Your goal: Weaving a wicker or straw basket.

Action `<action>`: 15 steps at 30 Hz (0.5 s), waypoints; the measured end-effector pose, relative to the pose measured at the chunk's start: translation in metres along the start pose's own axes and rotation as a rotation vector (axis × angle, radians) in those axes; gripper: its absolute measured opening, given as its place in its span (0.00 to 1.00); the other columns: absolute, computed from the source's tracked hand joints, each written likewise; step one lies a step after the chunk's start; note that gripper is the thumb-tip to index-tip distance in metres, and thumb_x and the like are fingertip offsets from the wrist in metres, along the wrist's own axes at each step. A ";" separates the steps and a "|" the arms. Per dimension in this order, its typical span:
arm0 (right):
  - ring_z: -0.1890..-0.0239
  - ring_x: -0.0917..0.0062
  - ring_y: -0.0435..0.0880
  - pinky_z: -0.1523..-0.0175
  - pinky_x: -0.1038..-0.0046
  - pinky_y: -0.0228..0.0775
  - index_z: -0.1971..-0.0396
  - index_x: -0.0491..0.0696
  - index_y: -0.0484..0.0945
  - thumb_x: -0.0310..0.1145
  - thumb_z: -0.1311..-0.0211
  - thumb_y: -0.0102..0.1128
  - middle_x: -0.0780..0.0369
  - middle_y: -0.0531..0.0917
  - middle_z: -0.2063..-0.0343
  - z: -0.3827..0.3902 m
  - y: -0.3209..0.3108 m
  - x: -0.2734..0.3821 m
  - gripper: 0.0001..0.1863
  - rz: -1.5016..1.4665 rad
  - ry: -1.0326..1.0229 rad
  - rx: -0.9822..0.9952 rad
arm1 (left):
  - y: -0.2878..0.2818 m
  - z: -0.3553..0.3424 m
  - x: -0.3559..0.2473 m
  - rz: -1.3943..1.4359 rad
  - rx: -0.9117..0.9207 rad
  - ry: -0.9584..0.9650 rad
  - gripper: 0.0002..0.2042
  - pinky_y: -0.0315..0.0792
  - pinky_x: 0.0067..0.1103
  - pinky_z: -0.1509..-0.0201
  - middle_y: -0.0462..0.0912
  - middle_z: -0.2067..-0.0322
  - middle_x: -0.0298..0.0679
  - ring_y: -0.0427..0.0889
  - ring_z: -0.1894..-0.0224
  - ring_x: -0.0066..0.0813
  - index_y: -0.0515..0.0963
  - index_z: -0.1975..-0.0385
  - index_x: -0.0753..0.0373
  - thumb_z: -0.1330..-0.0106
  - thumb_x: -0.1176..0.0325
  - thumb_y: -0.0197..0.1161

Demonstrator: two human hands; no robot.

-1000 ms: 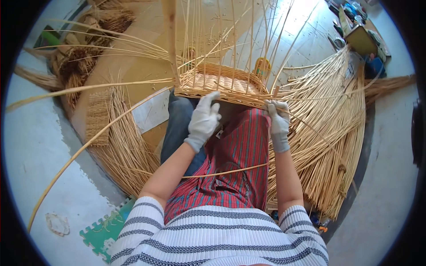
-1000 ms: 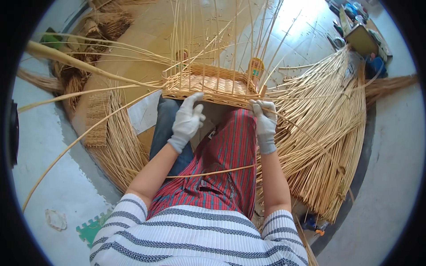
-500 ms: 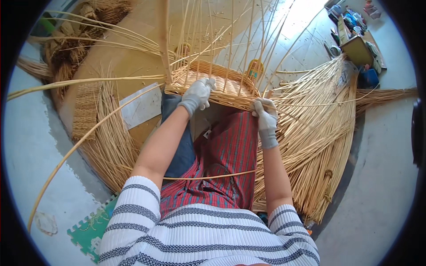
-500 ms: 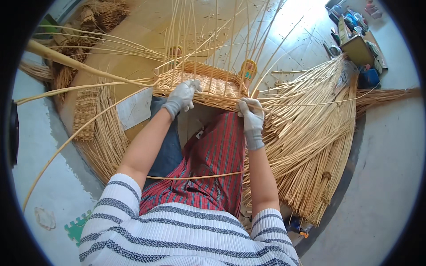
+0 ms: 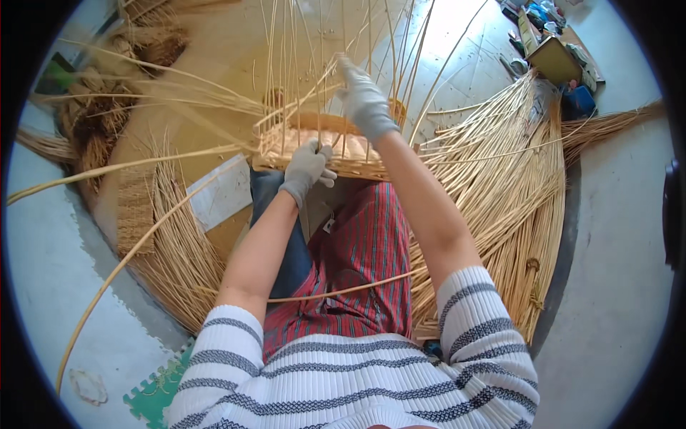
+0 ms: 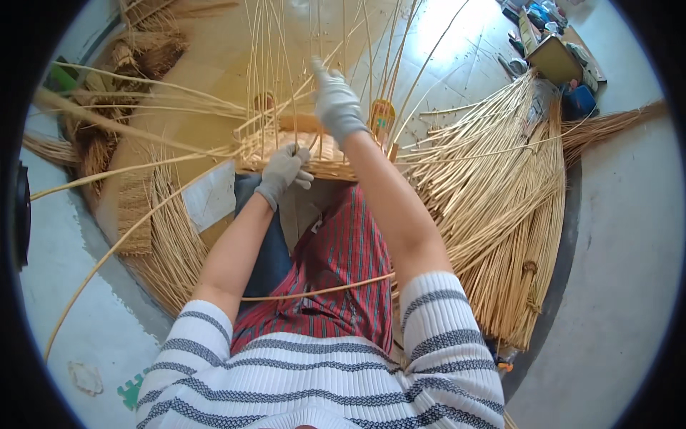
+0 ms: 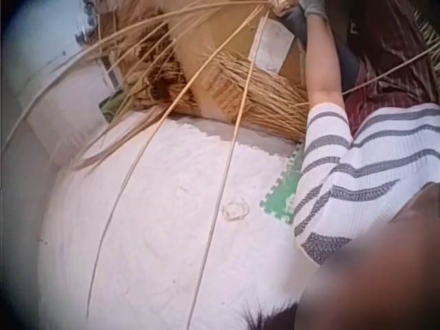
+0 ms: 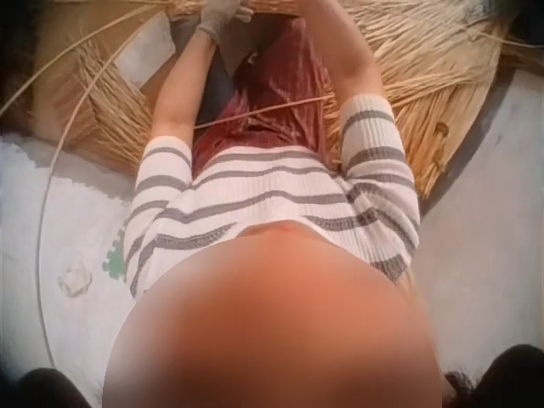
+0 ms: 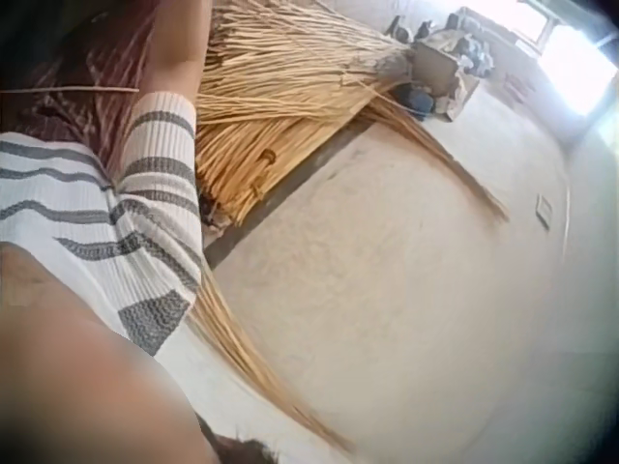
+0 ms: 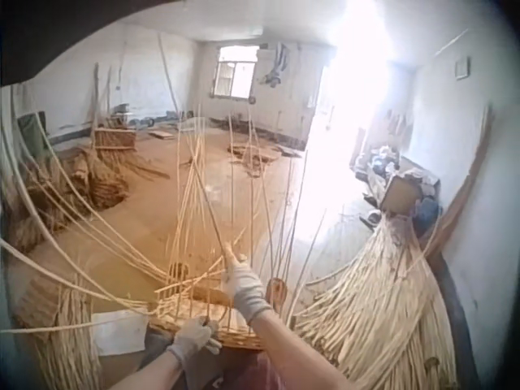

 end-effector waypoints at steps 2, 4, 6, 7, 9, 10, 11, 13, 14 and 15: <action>0.43 0.56 0.81 0.36 0.56 0.70 0.26 0.66 0.57 0.17 0.44 0.53 0.44 0.66 0.33 -0.014 0.032 -0.014 0.45 0.172 0.135 0.266 | 0.015 -0.001 -0.006 0.003 0.050 -0.018 0.16 0.85 0.28 0.77 0.80 0.57 0.47 0.88 0.72 0.40 0.73 0.50 0.71 0.27 0.63 0.57; 0.43 0.52 0.80 0.38 0.58 0.72 0.25 0.60 0.55 0.13 0.45 0.53 0.45 0.66 0.32 -0.012 0.046 0.039 0.47 0.174 0.356 0.460 | -0.010 0.003 0.003 0.020 0.011 -0.076 0.17 0.85 0.30 0.77 0.80 0.55 0.49 0.88 0.72 0.42 0.72 0.48 0.71 0.26 0.63 0.56; 0.48 0.53 0.84 0.47 0.64 0.79 0.24 0.56 0.54 0.13 0.45 0.54 0.45 0.66 0.32 -0.002 0.022 0.029 0.47 -0.154 -0.001 -0.107 | 0.006 -0.009 0.001 -0.037 0.029 -0.090 0.17 0.85 0.31 0.79 0.80 0.56 0.49 0.88 0.74 0.42 0.71 0.47 0.71 0.25 0.63 0.55; 0.42 0.60 0.80 0.46 0.66 0.79 0.28 0.55 0.59 0.19 0.44 0.59 0.45 0.72 0.39 0.013 0.009 0.075 0.41 -0.392 0.033 -0.153 | -0.030 -0.008 0.020 -0.010 -0.030 -0.099 0.17 0.84 0.32 0.80 0.79 0.59 0.48 0.87 0.75 0.41 0.69 0.46 0.70 0.25 0.64 0.55; 0.54 0.72 0.86 0.68 0.81 0.79 0.46 0.50 0.69 0.22 0.31 0.47 0.59 0.80 0.51 0.070 -0.026 0.027 0.16 0.435 0.120 0.179 | -0.029 0.004 0.007 -0.024 -0.081 -0.004 0.14 0.83 0.31 0.82 0.80 0.66 0.49 0.87 0.77 0.41 0.68 0.49 0.69 0.27 0.67 0.57; 0.58 0.73 0.87 0.75 0.82 0.74 0.45 0.50 0.68 0.25 0.28 0.45 0.61 0.82 0.55 0.109 -0.040 0.006 0.14 -0.254 0.194 -0.145 | -0.020 0.003 0.002 -0.012 -0.046 0.004 0.12 0.83 0.31 0.82 0.79 0.67 0.47 0.87 0.77 0.40 0.69 0.52 0.67 0.27 0.68 0.58; 0.63 0.74 0.88 0.83 0.84 0.69 0.44 0.50 0.66 0.28 0.24 0.43 0.62 0.83 0.59 0.148 -0.055 -0.020 0.13 -0.932 0.239 -0.491 | -0.010 -0.003 0.000 0.022 0.028 0.036 0.11 0.83 0.31 0.81 0.79 0.67 0.47 0.87 0.76 0.39 0.69 0.53 0.66 0.27 0.67 0.59; 0.62 0.70 0.88 0.82 0.82 0.71 0.42 0.50 0.64 0.35 0.20 0.40 0.59 0.84 0.66 0.191 -0.056 -0.029 0.13 -1.093 0.825 -0.335 | -0.018 0.000 0.007 0.098 0.081 0.063 0.17 0.85 0.30 0.77 0.80 0.68 0.46 0.88 0.74 0.39 0.69 0.55 0.67 0.28 0.58 0.62; 0.61 0.69 0.89 0.81 0.81 0.72 0.42 0.50 0.63 0.37 0.19 0.39 0.58 0.84 0.65 0.185 -0.059 -0.028 0.13 -1.024 0.771 -0.289 | -0.022 -0.005 0.003 0.011 0.038 0.020 0.21 0.86 0.31 0.75 0.80 0.63 0.46 0.88 0.73 0.39 0.69 0.55 0.66 0.30 0.53 0.64; 0.61 0.68 0.89 0.80 0.81 0.74 0.42 0.50 0.63 0.39 0.18 0.38 0.57 0.84 0.64 0.179 -0.066 -0.022 0.14 -0.947 0.729 -0.245 | -0.021 -0.004 -0.002 -0.076 0.004 -0.034 0.25 0.86 0.31 0.74 0.80 0.59 0.46 0.88 0.71 0.39 0.70 0.56 0.65 0.33 0.48 0.66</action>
Point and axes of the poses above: each hand's wrist, its own z-axis away from the middle knuckle, its own y-axis out of the palm, x = y × z, the point moved 4 cm from there along -z, towards the middle knuckle
